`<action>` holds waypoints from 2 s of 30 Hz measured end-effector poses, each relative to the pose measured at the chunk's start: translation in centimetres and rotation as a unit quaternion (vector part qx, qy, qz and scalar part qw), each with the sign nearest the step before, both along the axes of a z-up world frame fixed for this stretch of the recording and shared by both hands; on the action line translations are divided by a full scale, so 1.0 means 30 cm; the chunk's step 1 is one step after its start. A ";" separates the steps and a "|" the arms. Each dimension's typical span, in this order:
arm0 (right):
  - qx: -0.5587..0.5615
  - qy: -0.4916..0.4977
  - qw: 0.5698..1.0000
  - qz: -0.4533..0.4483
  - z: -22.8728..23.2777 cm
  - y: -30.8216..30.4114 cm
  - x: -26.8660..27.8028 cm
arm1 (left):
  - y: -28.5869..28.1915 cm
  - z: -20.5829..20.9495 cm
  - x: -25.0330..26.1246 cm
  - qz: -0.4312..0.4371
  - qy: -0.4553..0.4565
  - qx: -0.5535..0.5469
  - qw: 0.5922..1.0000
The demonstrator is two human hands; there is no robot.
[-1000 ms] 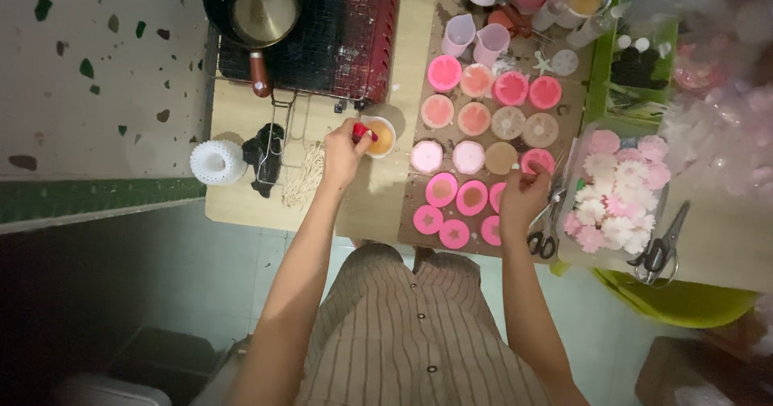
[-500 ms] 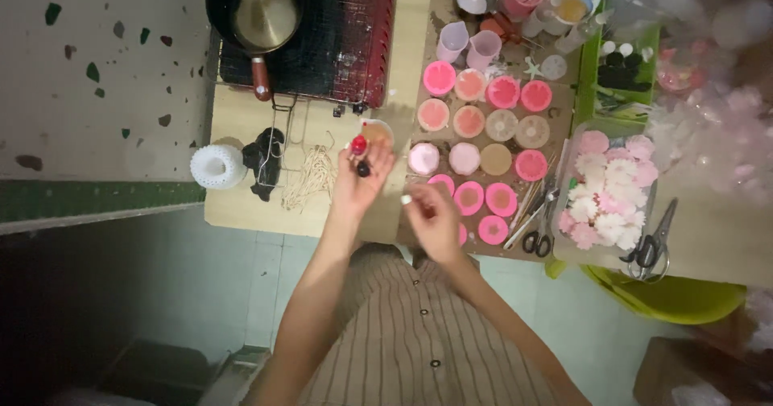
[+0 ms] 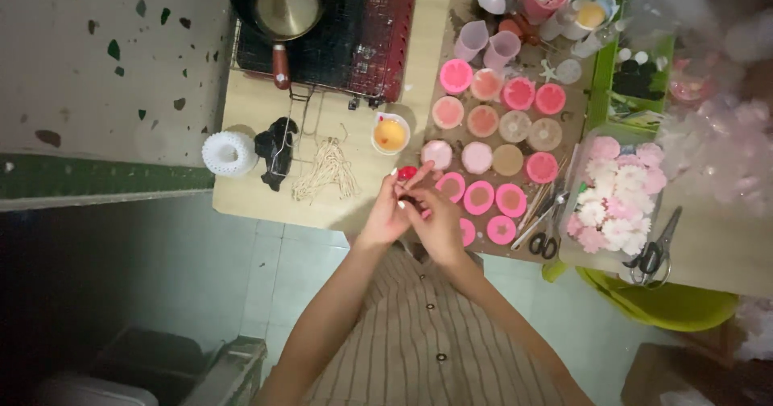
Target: Pouring wax into molds, cleaning a dropper bottle, and removing a finished candle from a silicone mold.
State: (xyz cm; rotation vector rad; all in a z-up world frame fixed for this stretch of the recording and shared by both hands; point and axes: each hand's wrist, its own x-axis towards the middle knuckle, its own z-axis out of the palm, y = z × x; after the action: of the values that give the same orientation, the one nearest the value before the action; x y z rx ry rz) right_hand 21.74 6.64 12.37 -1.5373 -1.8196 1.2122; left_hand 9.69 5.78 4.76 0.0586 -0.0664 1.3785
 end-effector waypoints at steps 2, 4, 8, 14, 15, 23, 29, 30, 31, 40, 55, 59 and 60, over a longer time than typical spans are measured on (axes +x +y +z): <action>0.045 0.026 0.999 -0.008 0.017 0.002 0.025 | -0.019 -0.089 -0.008 0.002 -0.022 -0.006 1.000; 0.090 0.050 0.995 -0.017 0.080 0.016 0.038 | -0.021 -0.078 -0.021 0.004 -0.044 -0.011 0.999; 0.112 0.110 0.986 -0.051 0.226 0.059 0.044 | -0.008 -0.011 -0.023 -0.025 0.118 -0.190 0.974; 0.172 0.024 0.985 0.009 0.254 0.102 0.074 | 0.000 -0.041 -0.003 -0.022 0.146 -0.162 0.976; 0.191 -0.014 0.981 0.017 0.248 0.105 0.081 | 0.007 0.020 -0.008 -0.031 0.195 -0.172 0.965; 0.250 -0.043 0.967 0.031 0.238 0.145 0.187 | 0.039 0.000 0.051 -0.073 0.218 -0.176 0.957; 0.242 -0.031 0.969 0.036 0.202 0.176 0.308 | 0.088 -0.029 0.121 -0.097 0.263 -0.182 0.943; 0.257 -0.058 0.964 0.040 0.210 0.184 0.329 | 0.101 -0.053 0.134 -0.100 0.282 -0.179 0.937; 0.258 -0.059 0.964 0.037 0.206 0.186 0.346 | 0.114 -0.037 0.153 -0.103 0.283 -0.176 0.937; 0.149 0.013 0.989 -0.009 0.282 0.186 0.509 | 0.198 -0.033 0.326 -0.087 0.357 -0.201 0.908; -0.006 0.197 0.977 -0.080 -0.022 0.123 0.837 | 0.054 -0.040 0.667 0.047 0.466 -0.171 0.867; 0.002 0.251 0.965 -0.076 0.108 0.124 0.957 | 0.083 0.162 0.773 0.056 0.452 -0.106 0.884; -0.022 0.273 0.958 -0.087 0.128 0.102 1.005 | 0.077 0.252 0.811 0.032 0.329 -0.101 0.938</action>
State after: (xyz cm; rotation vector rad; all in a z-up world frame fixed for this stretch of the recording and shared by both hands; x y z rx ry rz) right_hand 51.89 9.69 16.20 -1.1938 -1.2794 1.4209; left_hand 34.03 8.09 12.33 0.3483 0.6419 1.3624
